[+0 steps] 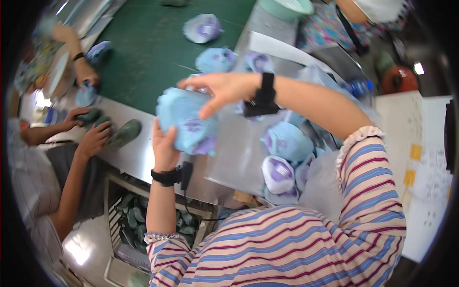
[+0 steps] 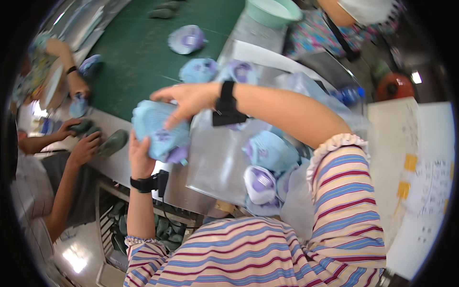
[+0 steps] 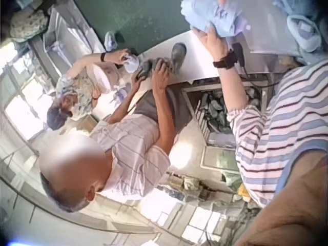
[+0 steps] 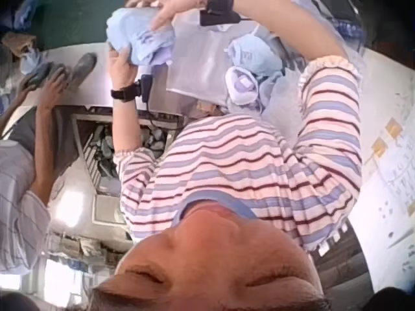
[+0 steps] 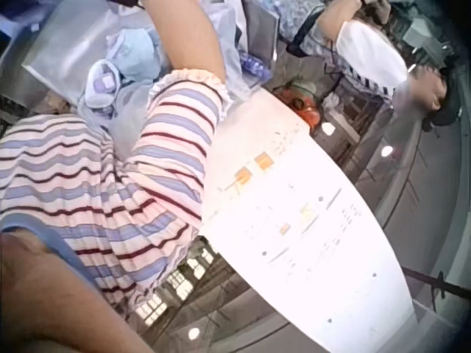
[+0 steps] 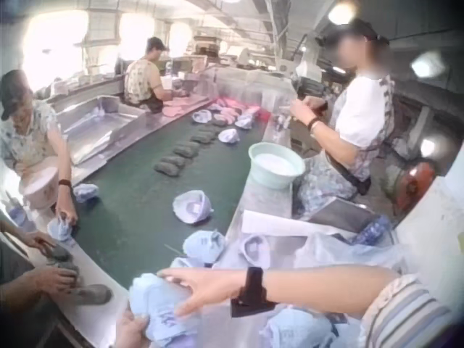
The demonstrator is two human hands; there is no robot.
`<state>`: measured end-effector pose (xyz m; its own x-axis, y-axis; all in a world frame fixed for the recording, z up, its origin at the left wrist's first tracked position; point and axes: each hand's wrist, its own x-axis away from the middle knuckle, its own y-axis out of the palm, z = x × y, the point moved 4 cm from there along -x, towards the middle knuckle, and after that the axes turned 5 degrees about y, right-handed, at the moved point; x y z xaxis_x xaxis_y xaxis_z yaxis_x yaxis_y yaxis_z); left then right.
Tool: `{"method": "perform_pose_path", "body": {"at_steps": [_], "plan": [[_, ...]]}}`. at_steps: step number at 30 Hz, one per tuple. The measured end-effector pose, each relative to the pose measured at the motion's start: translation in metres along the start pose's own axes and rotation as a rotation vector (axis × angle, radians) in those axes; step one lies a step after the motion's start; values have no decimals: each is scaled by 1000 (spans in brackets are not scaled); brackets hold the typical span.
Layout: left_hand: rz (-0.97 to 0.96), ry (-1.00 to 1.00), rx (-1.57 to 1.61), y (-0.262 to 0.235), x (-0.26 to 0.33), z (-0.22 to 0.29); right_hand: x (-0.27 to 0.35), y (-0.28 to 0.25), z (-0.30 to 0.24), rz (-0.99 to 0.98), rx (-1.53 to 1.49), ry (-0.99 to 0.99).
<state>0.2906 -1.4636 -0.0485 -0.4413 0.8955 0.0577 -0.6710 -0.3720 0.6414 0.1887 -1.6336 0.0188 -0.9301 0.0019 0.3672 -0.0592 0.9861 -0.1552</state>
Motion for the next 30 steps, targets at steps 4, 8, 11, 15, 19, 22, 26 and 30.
{"method": "perform_pose_path", "body": {"at_steps": [4,8,11,15,19,22,26,30], "plan": [[-437,-329,-373,81,5,-101,176,-15,65,430,-315,167],[-872,-169,-908,129,15,-165,339,20,88,292,-466,414],[-961,198,-1014,181,2,-198,367,61,120,210,-271,624],[-1223,174,-1310,184,5,-197,369,76,149,218,144,572],[-1581,-51,-988,133,19,-156,397,68,170,225,-161,513],[-1449,-710,-955,157,17,-143,398,60,199,252,-452,538],[-1542,26,-980,193,-2,-213,341,50,236,197,-561,477],[-1560,-25,-1082,190,2,-253,337,36,194,176,-128,508]]}}
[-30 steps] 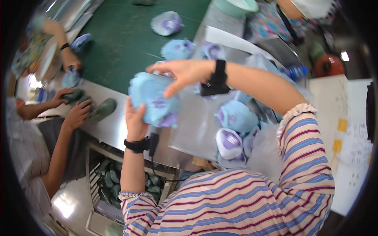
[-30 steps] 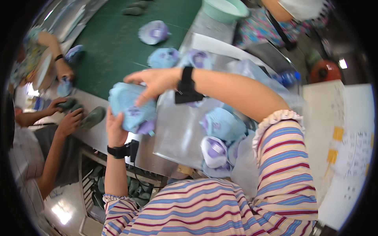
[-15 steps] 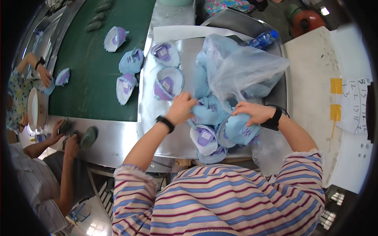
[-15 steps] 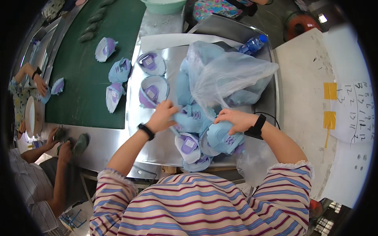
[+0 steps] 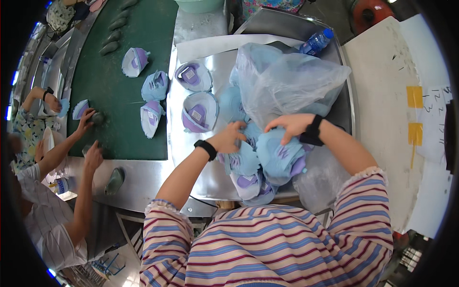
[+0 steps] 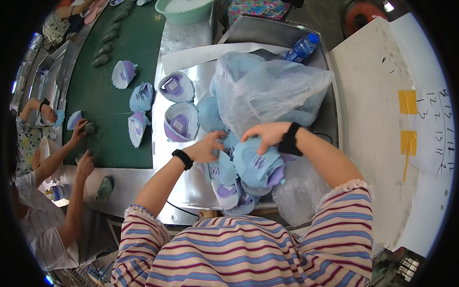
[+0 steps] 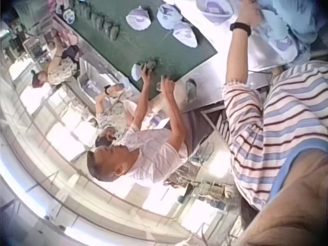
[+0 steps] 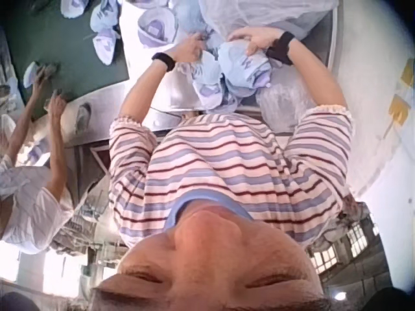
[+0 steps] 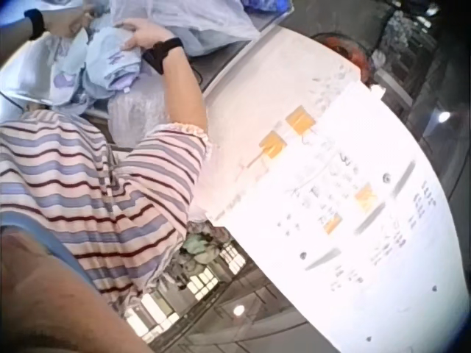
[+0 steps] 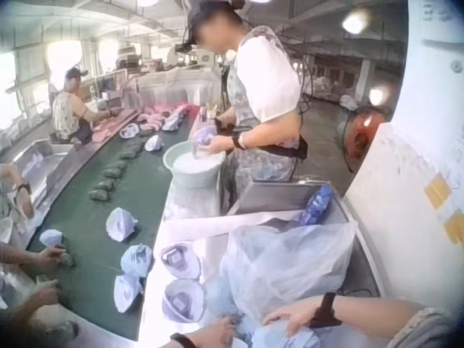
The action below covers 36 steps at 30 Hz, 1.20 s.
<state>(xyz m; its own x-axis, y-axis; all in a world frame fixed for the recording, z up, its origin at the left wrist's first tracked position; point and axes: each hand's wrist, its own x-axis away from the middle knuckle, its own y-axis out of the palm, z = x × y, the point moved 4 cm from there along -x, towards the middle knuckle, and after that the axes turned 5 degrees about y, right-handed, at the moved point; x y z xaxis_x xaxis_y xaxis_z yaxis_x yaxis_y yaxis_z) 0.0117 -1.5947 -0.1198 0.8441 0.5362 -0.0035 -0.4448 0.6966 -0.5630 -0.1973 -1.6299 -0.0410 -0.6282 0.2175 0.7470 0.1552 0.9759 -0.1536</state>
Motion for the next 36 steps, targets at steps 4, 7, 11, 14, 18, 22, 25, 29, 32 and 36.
{"method": "perform_pose_path", "body": {"at_steps": [4,7,11,14,18,22,25,29,32,36], "plan": [[72,-146,428,-53,61,43,63,-59,45,405,-493,-90],[527,-492,303,-144,143,21,107,-59,53,416,-645,-127],[1250,-519,245,-294,344,-54,93,-43,-12,178,-581,-146],[1451,-914,421,-338,406,-67,58,-32,-57,72,-275,-235],[701,-763,-463,-282,144,-40,-5,-2,-81,131,158,-526],[120,-738,-254,-110,-12,-50,-88,39,-73,-121,405,-127],[229,-665,-575,-74,-25,-53,-94,50,-68,-270,558,25],[360,-490,-193,-90,11,-21,-72,73,-10,-186,600,-78],[637,-370,55,-175,96,11,-60,74,-13,-162,502,-79],[1298,-491,12,-319,267,-50,-40,51,-42,-66,185,-178]]}}
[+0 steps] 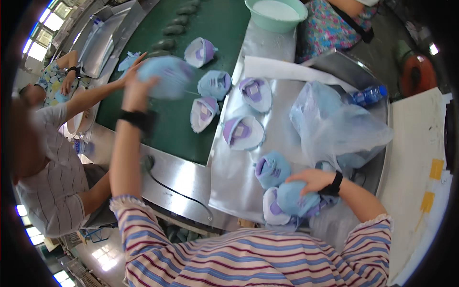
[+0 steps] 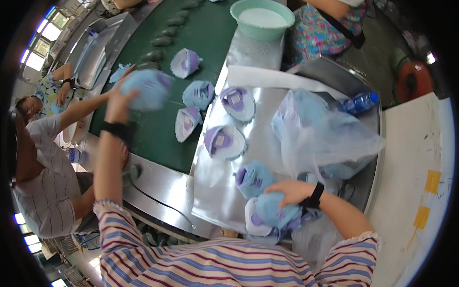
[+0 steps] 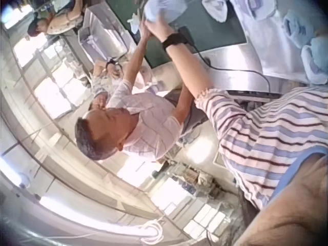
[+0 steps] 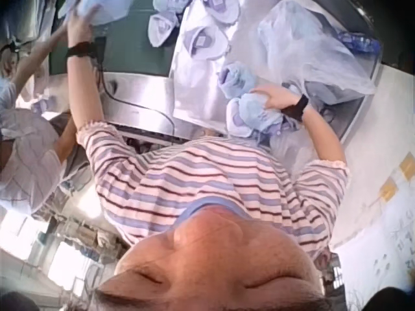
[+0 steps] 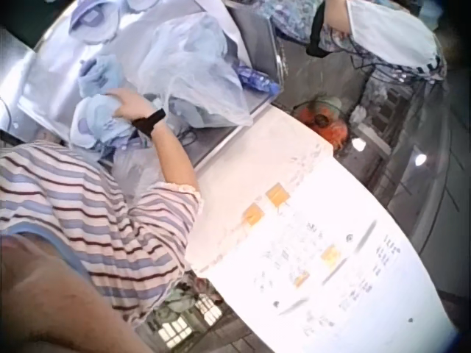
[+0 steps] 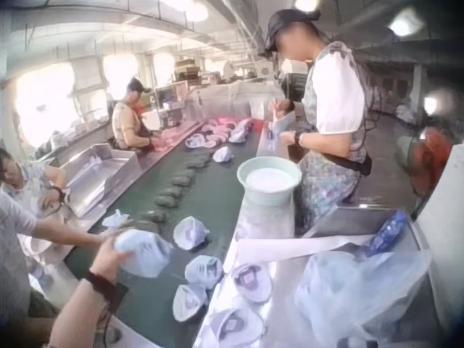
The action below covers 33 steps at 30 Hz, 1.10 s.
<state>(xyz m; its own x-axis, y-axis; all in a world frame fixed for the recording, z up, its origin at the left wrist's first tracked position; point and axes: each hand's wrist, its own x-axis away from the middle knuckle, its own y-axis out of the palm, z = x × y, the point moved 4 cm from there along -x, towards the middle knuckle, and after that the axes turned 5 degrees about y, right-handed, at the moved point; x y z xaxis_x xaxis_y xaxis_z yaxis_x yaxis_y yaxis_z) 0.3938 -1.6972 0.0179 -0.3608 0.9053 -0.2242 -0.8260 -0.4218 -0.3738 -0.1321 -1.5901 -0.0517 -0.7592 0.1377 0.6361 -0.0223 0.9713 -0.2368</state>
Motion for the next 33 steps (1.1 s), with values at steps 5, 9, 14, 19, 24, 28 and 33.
{"method": "perform_pose_path", "body": {"at_steps": [5,9,14,19,24,28,33], "plan": [[564,-196,-1237,-271,-49,-105,30,-48,-1,220,-25,-28],[-289,71,-346,27,3,-38,110,-107,58,695,324,376],[-1393,510,51,248,265,96,158,-130,71,1036,257,286],[-1401,7,-130,363,347,92,154,-89,17,746,107,237],[-1363,-437,193,438,355,107,176,-59,41,646,-245,308],[-1280,-630,215,459,350,112,212,-58,93,797,-51,552],[-1232,-514,296,483,351,136,217,-56,103,898,252,380]]}}
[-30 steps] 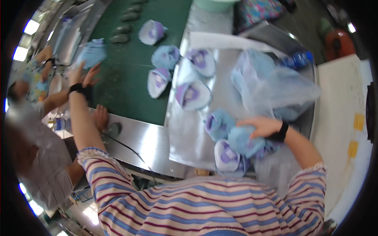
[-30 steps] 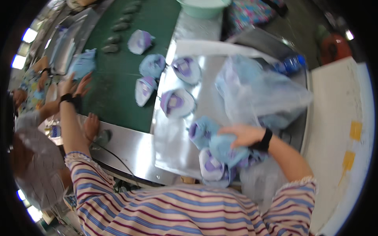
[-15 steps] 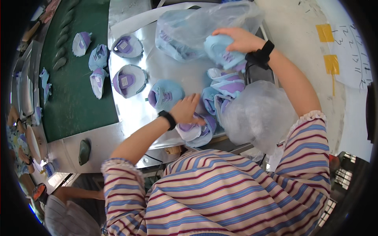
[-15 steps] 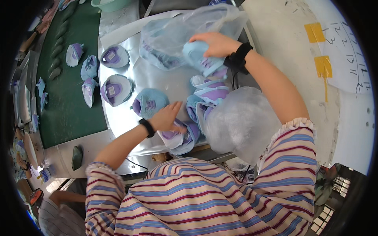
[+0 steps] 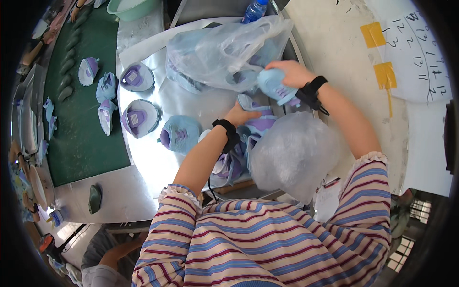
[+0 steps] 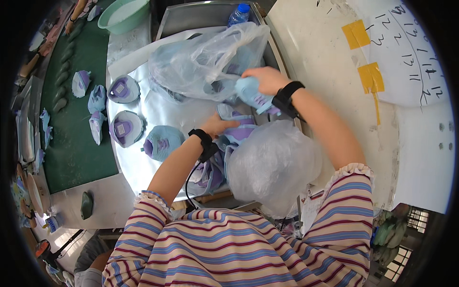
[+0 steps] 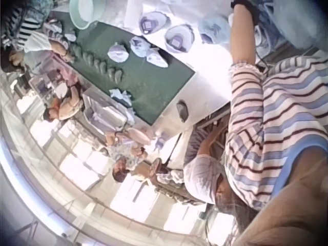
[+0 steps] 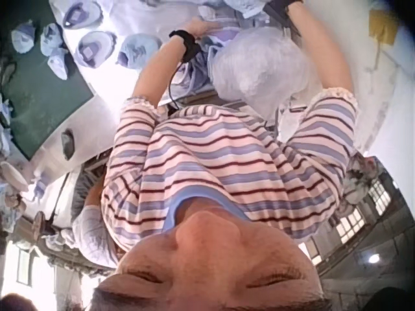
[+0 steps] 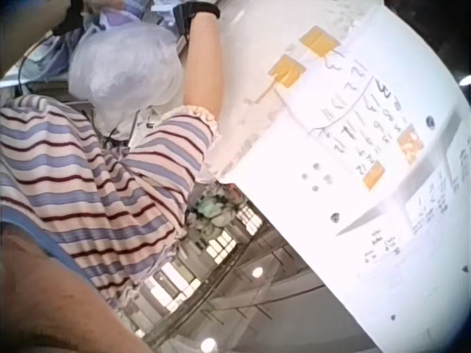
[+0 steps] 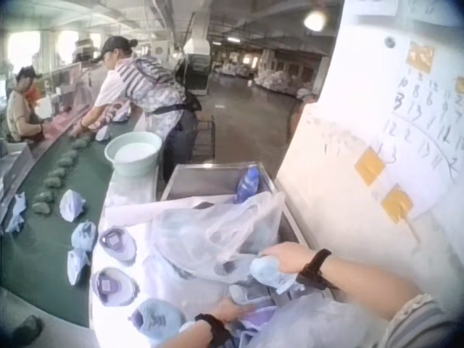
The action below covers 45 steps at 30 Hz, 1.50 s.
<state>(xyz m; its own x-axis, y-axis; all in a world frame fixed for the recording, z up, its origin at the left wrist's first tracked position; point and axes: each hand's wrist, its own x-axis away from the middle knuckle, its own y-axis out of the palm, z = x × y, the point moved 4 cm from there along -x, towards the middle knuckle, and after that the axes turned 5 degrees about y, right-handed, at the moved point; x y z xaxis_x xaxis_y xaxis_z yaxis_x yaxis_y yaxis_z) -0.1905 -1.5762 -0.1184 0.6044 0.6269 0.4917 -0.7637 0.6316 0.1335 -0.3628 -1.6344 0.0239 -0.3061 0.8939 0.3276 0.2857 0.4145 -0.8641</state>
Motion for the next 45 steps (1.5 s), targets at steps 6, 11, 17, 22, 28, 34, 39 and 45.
{"method": "perform_pose_path", "body": {"at_steps": [6,11,17,22,28,34,39,45], "plan": [[328,142,125,-95,83,9,7,23,-45,-136,68,-41],[753,375,-836,-150,194,80,3,34,-143,-113,-73,-218],[542,550,-1,-107,238,70,-58,103,-229,-166,-474,-334],[960,841,-120,-173,294,33,-78,124,-242,-568,-1028,-13],[693,454,657,-205,299,-31,-94,125,-297,-568,-1093,-173],[887,682,664,-220,309,-30,-97,172,-307,-688,-1089,-58],[788,455,335,-214,326,-33,-105,191,-314,-644,-1411,-31],[1343,439,-344,-213,336,-35,-116,190,-316,-323,-876,-245]]}}
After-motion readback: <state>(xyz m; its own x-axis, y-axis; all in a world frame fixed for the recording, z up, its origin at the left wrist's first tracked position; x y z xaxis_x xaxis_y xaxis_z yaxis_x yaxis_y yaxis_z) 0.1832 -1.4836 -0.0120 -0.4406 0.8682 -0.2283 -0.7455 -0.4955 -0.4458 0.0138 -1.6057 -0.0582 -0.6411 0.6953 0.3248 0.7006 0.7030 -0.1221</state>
